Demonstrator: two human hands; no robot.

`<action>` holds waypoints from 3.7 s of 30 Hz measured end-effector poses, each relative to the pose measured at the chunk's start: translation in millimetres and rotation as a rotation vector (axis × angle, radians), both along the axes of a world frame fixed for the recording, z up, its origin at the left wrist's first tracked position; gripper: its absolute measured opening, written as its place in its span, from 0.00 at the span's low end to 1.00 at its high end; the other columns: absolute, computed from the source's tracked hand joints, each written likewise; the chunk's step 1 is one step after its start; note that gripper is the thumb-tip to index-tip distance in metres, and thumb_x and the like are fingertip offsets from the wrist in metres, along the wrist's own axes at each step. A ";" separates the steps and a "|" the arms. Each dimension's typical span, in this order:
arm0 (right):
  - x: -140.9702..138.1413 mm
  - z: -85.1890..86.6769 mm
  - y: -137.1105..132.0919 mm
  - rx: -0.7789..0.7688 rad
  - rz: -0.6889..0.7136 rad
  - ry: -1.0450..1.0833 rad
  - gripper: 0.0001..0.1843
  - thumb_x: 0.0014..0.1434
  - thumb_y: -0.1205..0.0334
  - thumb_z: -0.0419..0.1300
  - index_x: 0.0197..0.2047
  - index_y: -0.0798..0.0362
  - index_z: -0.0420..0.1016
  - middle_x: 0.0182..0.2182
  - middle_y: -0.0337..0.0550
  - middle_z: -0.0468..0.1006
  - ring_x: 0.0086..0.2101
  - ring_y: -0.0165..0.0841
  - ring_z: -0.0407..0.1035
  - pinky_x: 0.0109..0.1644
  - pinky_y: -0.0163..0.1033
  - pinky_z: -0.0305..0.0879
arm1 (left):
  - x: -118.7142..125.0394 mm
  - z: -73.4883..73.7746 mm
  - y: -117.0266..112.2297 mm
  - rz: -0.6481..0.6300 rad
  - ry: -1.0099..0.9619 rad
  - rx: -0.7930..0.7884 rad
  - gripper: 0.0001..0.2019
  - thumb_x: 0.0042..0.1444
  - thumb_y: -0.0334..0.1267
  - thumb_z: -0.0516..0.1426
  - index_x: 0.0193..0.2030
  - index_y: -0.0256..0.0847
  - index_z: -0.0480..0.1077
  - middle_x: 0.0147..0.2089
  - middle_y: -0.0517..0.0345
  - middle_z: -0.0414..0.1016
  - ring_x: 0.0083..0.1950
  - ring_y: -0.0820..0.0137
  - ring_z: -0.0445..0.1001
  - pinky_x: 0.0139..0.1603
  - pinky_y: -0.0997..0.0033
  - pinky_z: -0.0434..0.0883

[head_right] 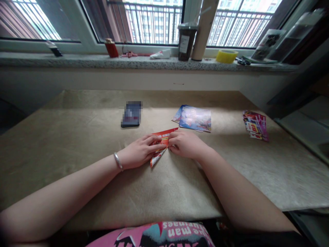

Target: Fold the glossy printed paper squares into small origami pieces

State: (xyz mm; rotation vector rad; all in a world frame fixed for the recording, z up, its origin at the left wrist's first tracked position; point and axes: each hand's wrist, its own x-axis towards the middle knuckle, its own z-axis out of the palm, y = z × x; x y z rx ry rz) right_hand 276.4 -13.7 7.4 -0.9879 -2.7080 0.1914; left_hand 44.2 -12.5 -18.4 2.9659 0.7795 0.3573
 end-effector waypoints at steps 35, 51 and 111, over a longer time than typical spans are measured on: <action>9.0 -0.7 1.6 0.106 -0.182 -0.139 0.10 0.59 0.60 0.57 0.35 0.45 0.81 0.35 0.40 0.79 0.33 0.30 0.70 0.30 0.35 0.55 | 3.4 -0.6 5.5 0.002 0.011 -0.010 0.17 0.65 0.40 0.48 0.59 0.49 0.65 0.57 0.51 0.63 0.59 0.63 0.60 0.61 0.58 0.62; 20.6 -6.9 14.8 0.091 -0.433 -0.215 0.14 0.61 0.55 0.53 0.40 0.39 0.81 0.37 0.37 0.80 0.29 0.30 0.70 0.25 0.35 0.45 | 2.5 -2.4 4.0 0.008 0.000 0.006 0.16 0.65 0.41 0.48 0.58 0.50 0.66 0.58 0.51 0.62 0.60 0.63 0.60 0.62 0.60 0.62; 13.2 -26.1 20.2 -0.012 -0.045 0.219 0.08 0.59 0.64 0.56 0.37 0.50 0.77 0.45 0.47 0.77 0.47 0.36 0.69 0.51 0.45 0.66 | -4.5 15.5 0.0 -0.176 -0.051 -0.141 0.20 0.62 0.47 0.51 0.59 0.48 0.64 0.60 0.51 0.64 0.62 0.60 0.59 0.66 0.52 0.56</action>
